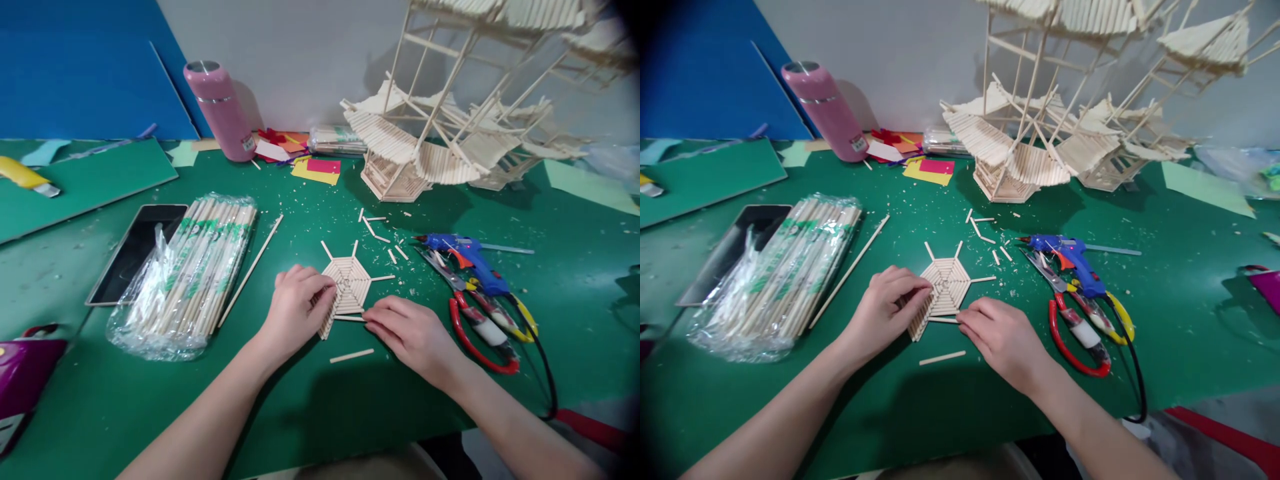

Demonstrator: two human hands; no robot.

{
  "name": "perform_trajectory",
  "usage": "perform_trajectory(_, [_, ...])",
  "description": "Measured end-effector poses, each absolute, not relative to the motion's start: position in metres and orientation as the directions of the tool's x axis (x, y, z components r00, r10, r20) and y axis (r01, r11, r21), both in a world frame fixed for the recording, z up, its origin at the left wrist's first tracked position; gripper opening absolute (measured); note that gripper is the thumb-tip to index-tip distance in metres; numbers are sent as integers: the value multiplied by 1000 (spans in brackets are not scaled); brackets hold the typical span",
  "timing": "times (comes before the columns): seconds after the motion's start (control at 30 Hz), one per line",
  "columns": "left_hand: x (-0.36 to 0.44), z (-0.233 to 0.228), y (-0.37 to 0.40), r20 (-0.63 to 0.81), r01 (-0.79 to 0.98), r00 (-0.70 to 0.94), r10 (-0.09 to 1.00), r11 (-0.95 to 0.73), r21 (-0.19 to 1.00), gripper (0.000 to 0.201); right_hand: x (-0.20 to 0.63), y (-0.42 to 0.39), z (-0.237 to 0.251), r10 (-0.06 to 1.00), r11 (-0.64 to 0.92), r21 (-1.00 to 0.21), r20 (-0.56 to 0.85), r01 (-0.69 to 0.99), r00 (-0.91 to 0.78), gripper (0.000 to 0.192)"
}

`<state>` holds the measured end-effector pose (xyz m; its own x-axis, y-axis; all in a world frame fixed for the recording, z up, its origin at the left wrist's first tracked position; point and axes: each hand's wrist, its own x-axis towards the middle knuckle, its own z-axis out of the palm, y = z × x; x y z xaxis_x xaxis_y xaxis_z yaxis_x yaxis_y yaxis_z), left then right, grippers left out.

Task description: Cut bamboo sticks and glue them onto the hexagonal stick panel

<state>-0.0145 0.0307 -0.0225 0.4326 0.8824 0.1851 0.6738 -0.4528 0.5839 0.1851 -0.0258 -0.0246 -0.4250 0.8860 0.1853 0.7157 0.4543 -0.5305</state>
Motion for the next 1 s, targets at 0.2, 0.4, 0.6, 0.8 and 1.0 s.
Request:
perform_trajectory(0.2, [-13, -23, 32, 187, 667, 434, 881, -454, 591, 16, 183, -27, -26, 885, 465, -459, 220, 757, -410, 19])
perform_trajectory(0.4, [-13, -23, 32, 184, 663, 432, 883, -449, 599, 16, 182, -27, -28, 895, 446, -461, 245, 767, -373, 18])
perform_trajectory(0.6, [-12, -23, 32, 180, 661, 441, 879, -453, 598, 16, 182, -28, -32, 899, 436, -476, 259, 764, -352, 18])
perform_trajectory(0.8, [-13, -22, 31, 177, 660, 435, 883, -446, 605, 15, 182, -28, -33, 899, 436, -493, 275, 753, -340, 18])
perform_trajectory(1.0, [-13, -23, 32, 181, 664, 431, 884, -447, 600, 15, 182, -28, -32, 902, 431, -505, 267, 747, -340, 16])
